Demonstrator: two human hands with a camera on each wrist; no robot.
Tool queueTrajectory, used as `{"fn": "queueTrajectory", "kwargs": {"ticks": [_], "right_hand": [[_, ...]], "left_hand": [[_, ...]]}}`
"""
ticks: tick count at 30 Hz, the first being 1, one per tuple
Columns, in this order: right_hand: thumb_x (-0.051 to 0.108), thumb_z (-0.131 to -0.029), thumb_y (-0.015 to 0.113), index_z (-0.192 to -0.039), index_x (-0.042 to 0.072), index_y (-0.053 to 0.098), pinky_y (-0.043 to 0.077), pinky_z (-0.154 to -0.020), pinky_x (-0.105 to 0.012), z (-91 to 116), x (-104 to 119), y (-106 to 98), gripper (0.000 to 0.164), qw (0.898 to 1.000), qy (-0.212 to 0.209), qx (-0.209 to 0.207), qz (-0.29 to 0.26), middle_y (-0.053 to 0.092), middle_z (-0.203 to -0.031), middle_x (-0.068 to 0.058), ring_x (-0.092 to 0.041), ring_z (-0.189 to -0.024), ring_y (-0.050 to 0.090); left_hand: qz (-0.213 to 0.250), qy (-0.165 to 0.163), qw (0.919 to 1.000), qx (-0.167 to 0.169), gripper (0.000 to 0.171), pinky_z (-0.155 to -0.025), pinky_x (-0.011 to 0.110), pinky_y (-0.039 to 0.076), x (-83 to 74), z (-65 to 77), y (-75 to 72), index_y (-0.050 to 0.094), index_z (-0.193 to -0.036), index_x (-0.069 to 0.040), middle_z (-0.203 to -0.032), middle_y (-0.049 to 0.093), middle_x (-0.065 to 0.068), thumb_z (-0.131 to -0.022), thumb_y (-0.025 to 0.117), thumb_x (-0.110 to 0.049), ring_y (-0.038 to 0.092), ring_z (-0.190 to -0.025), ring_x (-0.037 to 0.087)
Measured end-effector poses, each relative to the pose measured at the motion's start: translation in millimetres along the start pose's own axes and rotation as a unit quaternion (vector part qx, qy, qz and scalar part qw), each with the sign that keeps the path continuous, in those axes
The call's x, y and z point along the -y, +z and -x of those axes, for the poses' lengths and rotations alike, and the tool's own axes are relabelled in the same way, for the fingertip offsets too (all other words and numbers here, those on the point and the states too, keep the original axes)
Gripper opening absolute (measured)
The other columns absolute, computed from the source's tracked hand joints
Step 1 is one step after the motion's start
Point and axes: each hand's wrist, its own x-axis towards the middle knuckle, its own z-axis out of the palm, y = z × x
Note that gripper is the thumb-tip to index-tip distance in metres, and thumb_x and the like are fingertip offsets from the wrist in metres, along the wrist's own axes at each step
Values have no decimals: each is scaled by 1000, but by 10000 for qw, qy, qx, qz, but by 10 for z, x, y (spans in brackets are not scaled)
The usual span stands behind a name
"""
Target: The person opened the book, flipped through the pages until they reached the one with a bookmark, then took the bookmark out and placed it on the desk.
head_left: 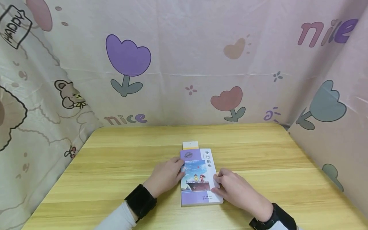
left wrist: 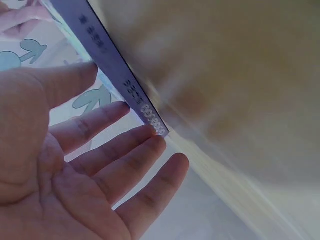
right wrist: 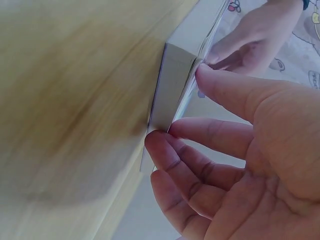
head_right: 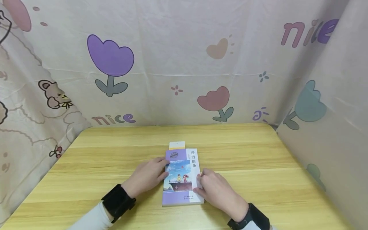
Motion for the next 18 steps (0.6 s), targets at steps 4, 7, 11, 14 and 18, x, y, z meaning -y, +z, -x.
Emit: {"fn": "queueTrajectory", "kwargs": {"ticks": [4, 7, 11, 14, 18], "right_hand": [[28, -83, 74, -102, -1, 74, 39, -51, -19, 2, -12, 4, 35, 10000, 37, 37, -76, 56, -87, 3, -5, -62, 44], [28, -83, 75, -104, -2, 74, 39, -50, -18, -1, -19, 7, 37, 9999, 69, 47, -114, 57, -88, 2, -5, -61, 44], [29, -82, 75, -107, -3, 73, 39, -51, -18, -4, -3, 9, 40, 9999, 71, 43, -97, 58, -89, 2, -4, -62, 44], [30, -83, 74, -109, -2, 72, 39, -51, -18, -14, 14, 16, 41, 9999, 78, 89, -107, 59, -91, 2, -4, -62, 45], [29, -83, 74, -108, -1, 73, 39, -51, -18, -32, 22, 29, 39, 9996, 131, 170, -174, 59, -91, 2, -5, -62, 45]], "left_hand": [[155, 0, 9996, 234, 44, -83, 41, 52, -33, 103, -38, 63, -124, -6, -126, 58, 13, -92, 62, -36, 59, -108, 27], [180, 24, 9991, 392, 50, -88, 42, 50, -56, 164, -60, 60, -129, -6, -132, 55, 15, -93, 60, -40, 55, -115, 28], [124, 64, 9989, 454, 52, -87, 42, 51, -66, 220, -71, 59, -130, -5, -132, 55, 15, -93, 60, -42, 55, -116, 27], [86, 84, 9990, 435, 52, -87, 41, 51, -60, 255, -74, 59, -128, -4, -130, 55, 15, -93, 60, -42, 55, -115, 26], [99, 115, 9991, 388, 53, -86, 41, 51, -43, 299, -80, 59, -128, -3, -130, 55, 16, -92, 61, -42, 56, -114, 27]]}}
